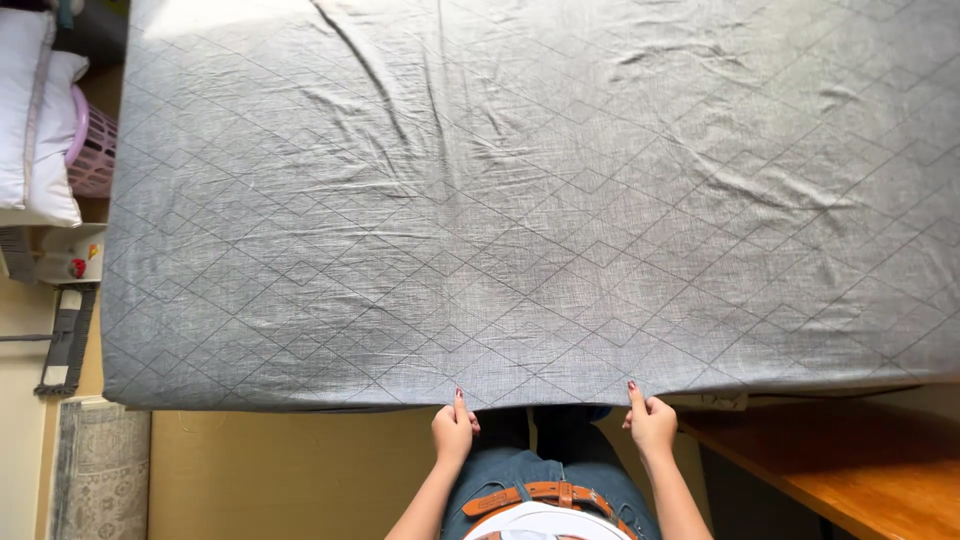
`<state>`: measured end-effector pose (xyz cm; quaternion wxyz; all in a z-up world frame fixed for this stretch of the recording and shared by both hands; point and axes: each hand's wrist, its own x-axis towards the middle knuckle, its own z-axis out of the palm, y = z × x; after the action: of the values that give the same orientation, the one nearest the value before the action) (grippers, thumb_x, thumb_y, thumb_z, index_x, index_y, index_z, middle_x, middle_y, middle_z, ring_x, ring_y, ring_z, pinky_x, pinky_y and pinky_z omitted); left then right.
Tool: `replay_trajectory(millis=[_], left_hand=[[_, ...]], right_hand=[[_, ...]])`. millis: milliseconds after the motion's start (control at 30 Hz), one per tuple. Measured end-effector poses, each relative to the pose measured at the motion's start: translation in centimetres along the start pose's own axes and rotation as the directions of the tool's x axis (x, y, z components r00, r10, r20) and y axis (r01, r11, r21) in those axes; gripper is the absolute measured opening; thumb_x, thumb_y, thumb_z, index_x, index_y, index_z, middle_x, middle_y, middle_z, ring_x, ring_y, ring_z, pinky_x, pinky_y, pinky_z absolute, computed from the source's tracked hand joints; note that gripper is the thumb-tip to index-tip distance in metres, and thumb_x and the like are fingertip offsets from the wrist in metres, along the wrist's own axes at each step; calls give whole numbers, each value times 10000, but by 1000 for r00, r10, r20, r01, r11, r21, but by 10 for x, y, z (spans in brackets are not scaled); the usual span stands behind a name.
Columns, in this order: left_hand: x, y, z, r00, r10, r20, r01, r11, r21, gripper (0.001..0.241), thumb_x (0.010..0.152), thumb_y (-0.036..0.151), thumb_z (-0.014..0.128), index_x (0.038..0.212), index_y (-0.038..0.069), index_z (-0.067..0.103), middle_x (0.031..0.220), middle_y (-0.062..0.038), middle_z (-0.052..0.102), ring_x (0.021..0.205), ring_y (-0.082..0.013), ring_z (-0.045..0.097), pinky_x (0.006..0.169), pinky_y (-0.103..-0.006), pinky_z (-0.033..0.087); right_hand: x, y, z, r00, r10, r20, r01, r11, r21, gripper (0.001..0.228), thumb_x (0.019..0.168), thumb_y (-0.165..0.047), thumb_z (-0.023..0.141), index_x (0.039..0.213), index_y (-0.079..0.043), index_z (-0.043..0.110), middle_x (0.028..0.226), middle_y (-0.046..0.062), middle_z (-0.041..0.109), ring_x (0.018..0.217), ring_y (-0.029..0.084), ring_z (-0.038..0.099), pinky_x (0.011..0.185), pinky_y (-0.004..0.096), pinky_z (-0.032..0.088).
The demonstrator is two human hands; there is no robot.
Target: The person uses a feather duster to clean a pillow and then the bed surface. After dusting, the person removes the fitted sheet from the mattress by pulling it off the corners and sides.
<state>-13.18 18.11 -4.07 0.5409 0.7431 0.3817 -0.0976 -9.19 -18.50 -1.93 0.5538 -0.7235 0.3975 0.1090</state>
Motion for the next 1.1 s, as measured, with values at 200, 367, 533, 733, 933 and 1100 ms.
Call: replay_trajectory(millis=[200, 367, 533, 733, 933, 1100], left_hand=[[-10, 60, -34, 991, 112, 75, -100, 984, -147, 566, 1021, 388, 545, 626, -7, 636, 485, -72, 632, 406, -121, 578, 435, -282, 467], [-43, 163, -89, 973, 177, 147, -141, 964, -226, 589, 1024, 388, 555, 598, -13, 631, 421, -70, 563, 350, -119, 475, 386, -279, 374], [-6, 173, -78, 966, 159, 204, -112, 969, -222, 583, 1017, 401, 547, 607, -1, 651, 426, -67, 570, 360, -126, 487, 402, -287, 387], [85, 81, 5, 981, 106, 166, -98, 994, -56, 630, 1053, 411, 471, 652, 1, 731, 641, -90, 754, 627, -166, 719, 653, -287, 553], [99, 28, 51, 873, -175, 454, 294, 933, -206, 445, 1061, 407, 429, 979, 87, 729, 868, -87, 777, 722, -163, 717, 655, -286, 552], [75, 11, 71, 705, -343, 621, 277, 939, 204, 373, 1029, 390, 628, 977, 45, 761, 807, -77, 681, 674, -144, 755, 548, -266, 497]], right_hand=[[-39, -69, -28, 984, -176, 0, 172, 963, 208, 499, 960, -323, 716, 613, -19, 529, 533, 45, 524, 435, 128, 484, 433, 294, 398], [-94, -174, -47, 952, -305, -40, 305, 922, 240, 471, 992, -292, 695, 639, -5, 573, 533, 37, 505, 451, 119, 450, 445, 284, 353], [-48, -171, -29, 943, -333, -2, 323, 912, 253, 494, 1009, -305, 705, 661, 14, 559, 578, 58, 535, 493, 135, 488, 486, 292, 401], [30, -107, 14, 994, -97, 55, 80, 965, 248, 508, 958, -390, 731, 721, 24, 554, 637, 76, 607, 560, 187, 605, 568, 338, 524], [66, -33, -16, 970, 210, -120, -190, 969, 157, 528, 974, -595, 709, 1044, -72, 721, 1054, 136, 704, 897, 251, 620, 687, 423, 489], [83, -11, -84, 649, 726, -229, -498, 632, 593, 946, 851, -744, 654, 1508, -116, 392, 1571, 105, 408, 1317, 364, 494, 1074, 612, 411]])
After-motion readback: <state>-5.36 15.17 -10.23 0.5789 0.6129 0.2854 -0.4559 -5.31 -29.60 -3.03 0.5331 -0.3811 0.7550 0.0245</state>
